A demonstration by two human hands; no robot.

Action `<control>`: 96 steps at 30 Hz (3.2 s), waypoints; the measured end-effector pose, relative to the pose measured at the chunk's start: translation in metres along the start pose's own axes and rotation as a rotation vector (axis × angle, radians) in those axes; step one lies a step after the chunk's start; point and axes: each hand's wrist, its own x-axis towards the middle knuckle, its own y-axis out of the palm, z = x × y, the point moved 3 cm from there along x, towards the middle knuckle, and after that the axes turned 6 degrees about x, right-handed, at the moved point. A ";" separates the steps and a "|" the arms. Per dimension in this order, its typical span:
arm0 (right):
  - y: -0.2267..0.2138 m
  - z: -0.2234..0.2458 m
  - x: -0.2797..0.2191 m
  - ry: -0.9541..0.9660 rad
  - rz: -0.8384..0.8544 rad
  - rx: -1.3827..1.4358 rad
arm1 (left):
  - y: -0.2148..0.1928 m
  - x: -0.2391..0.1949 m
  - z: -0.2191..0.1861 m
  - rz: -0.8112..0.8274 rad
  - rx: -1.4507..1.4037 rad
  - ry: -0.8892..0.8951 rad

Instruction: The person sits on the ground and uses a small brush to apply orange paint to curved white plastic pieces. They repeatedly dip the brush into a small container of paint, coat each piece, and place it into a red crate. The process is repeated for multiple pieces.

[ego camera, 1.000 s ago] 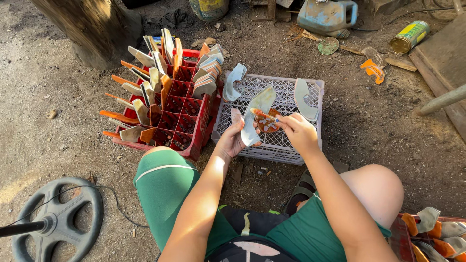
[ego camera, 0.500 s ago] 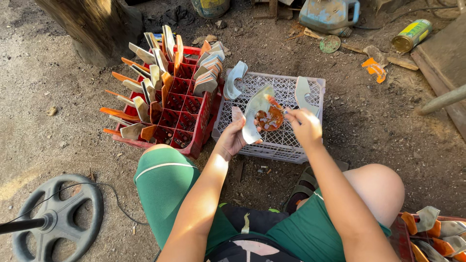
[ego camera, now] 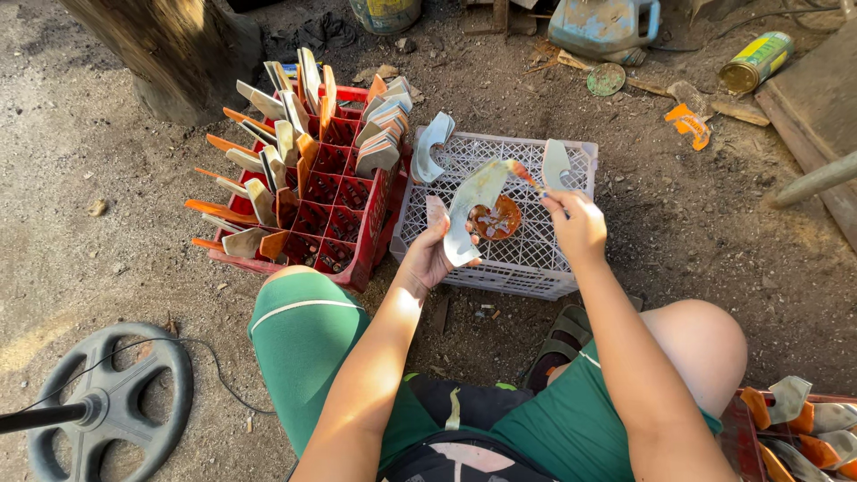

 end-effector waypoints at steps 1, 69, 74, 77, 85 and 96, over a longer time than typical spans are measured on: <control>-0.002 -0.002 0.003 -0.002 -0.042 -0.009 | 0.001 0.001 -0.001 0.002 0.001 -0.003; 0.030 0.037 -0.010 0.126 0.155 0.157 | 0.055 -0.006 -0.075 -0.204 0.113 -0.129; 0.022 0.008 0.007 0.173 0.077 -0.048 | 0.060 -0.012 -0.066 -0.005 0.151 -0.160; 0.017 -0.011 0.008 0.399 0.076 -0.105 | 0.059 -0.013 -0.066 -0.104 0.142 -0.158; 0.036 -0.016 -0.015 0.189 0.221 -0.138 | 0.066 -0.013 -0.076 -0.045 0.230 -0.059; 0.054 -0.051 -0.032 0.347 0.464 -0.397 | 0.044 -0.006 -0.075 -0.297 0.274 -0.003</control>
